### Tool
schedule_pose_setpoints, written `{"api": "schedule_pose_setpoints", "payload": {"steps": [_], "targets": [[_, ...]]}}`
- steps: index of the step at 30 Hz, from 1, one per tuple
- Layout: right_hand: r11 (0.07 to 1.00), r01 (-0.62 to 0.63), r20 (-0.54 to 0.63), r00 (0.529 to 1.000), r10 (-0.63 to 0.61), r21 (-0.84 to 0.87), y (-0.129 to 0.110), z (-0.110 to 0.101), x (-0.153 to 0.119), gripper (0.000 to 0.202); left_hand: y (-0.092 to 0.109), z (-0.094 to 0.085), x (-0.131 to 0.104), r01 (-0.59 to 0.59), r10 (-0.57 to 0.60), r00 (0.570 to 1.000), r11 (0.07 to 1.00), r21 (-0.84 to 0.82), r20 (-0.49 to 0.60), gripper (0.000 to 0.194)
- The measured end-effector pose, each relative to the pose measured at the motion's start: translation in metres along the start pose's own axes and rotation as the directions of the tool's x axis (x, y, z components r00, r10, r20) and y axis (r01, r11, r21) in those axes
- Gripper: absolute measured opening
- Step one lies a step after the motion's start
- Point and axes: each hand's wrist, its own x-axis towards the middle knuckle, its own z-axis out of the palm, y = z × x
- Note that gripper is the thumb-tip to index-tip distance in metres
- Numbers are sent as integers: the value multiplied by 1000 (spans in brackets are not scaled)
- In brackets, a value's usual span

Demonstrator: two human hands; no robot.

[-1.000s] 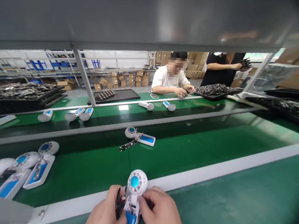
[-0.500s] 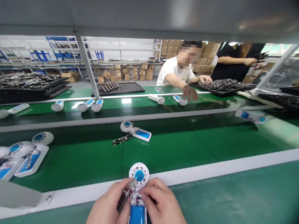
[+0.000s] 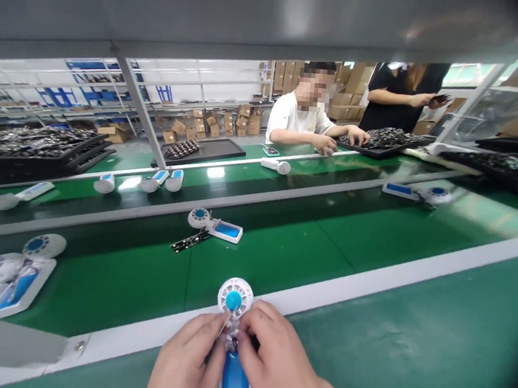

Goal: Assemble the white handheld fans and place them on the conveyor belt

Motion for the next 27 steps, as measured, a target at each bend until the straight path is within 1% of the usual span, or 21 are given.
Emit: {"api": "schedule_pose_setpoints", "payload": {"steps": [2, 4, 8, 11, 14, 21, 24, 27], "targets": [[1000, -6, -27, 1000, 6, 10, -3, 1, -2, 14, -1, 1, -1, -41, 42, 999, 999, 35, -5, 25], [999, -37, -47, 998, 38, 21, -7, 1, -3, 14, -3, 1, -3, -92, 92, 996, 994, 65, -4, 26], [984, -163, -52, 985, 167, 78, -13, 1, -2, 18, -5, 3, -5, -206, 209, 978, 973, 100, -20, 26], [967, -224, -38, 972, 231, 124, -15, -1, -1, 21, -6, 2, -2, -245, 249, 968, 961, 129, -20, 25], [958, -239, -29, 969, 246, 157, -16, -3, 1, 22, -5, 1, 1, -277, 284, 959, 948, 153, -23, 26], [948, -259, -9, 964, 265, 184, -17, -4, 1, 22, -4, 1, 0, -265, 266, 964, 954, 143, 12, 26], [952, -253, -73, 960, 269, 174, -15, 1, -2, 20, -5, 1, -2, -264, 263, 964, 953, 147, 29, 30], [972, -180, -167, 965, 204, 151, -13, 6, -6, 17, -4, 1, -2, -236, 232, 972, 964, 121, 39, 33]]}}
